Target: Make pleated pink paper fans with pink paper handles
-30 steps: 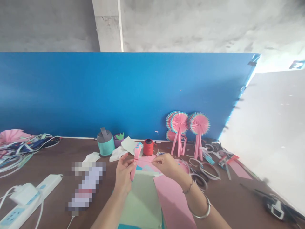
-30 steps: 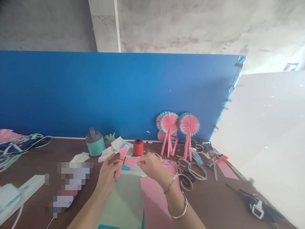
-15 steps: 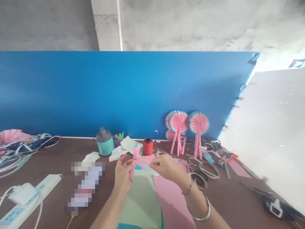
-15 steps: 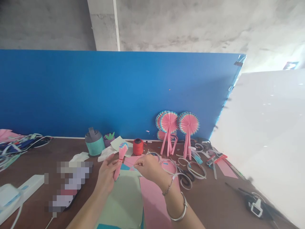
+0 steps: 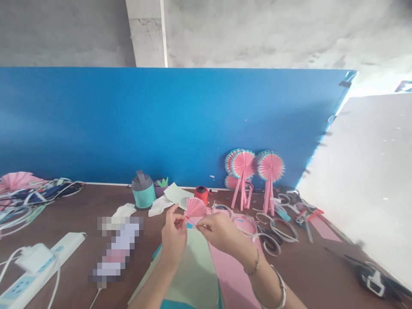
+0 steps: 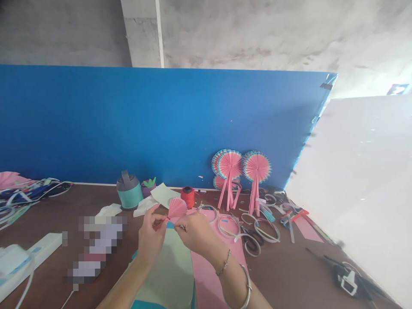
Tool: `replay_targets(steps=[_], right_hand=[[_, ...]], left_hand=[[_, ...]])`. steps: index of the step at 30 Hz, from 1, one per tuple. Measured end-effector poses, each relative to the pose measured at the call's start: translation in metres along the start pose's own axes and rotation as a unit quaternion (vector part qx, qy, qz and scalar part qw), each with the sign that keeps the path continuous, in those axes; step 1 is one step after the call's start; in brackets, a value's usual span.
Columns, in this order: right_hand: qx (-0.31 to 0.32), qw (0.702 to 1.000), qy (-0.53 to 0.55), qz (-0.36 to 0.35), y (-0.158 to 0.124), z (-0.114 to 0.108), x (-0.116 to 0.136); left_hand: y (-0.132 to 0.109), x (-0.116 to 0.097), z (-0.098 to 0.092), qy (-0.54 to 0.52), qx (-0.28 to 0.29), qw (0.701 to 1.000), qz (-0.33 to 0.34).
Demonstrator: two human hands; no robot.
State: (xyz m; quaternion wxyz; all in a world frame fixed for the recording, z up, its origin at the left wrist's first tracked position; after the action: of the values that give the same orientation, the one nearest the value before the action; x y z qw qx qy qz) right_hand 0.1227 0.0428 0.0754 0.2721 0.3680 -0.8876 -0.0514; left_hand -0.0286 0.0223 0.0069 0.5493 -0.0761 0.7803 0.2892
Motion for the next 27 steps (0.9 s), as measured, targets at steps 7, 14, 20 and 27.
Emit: replay_targets(steps=[7,14,20,27], right_hand=[[-0.035,0.997,0.072,-0.002,0.0,0.0,-0.006],[-0.037,0.995,0.086,0.041,0.0,-0.005,-0.01],[-0.047,0.991,0.103,0.065,0.001,-0.003,-0.023],[-0.058,0.991,0.115,0.042,0.0,-0.01,-0.025]], left_hand=[[-0.01,-0.005,0.008,0.129,0.061,0.969,0.204],[-0.016,-0.017,0.007,0.214,0.102,0.937,0.256],[-0.016,-0.021,0.005,0.238,0.137,0.915,0.296],[-0.015,-0.024,-0.001,0.269,0.184,0.879,0.349]])
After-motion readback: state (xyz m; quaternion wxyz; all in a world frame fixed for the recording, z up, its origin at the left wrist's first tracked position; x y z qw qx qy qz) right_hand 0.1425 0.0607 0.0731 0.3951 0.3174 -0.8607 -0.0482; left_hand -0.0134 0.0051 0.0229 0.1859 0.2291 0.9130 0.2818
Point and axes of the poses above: each hand's wrist, its own y-axis towards the middle knuckle, its own z-axis out of the palm, x = y × z, the point moved 2 cm from there along y, towards the middle knuckle
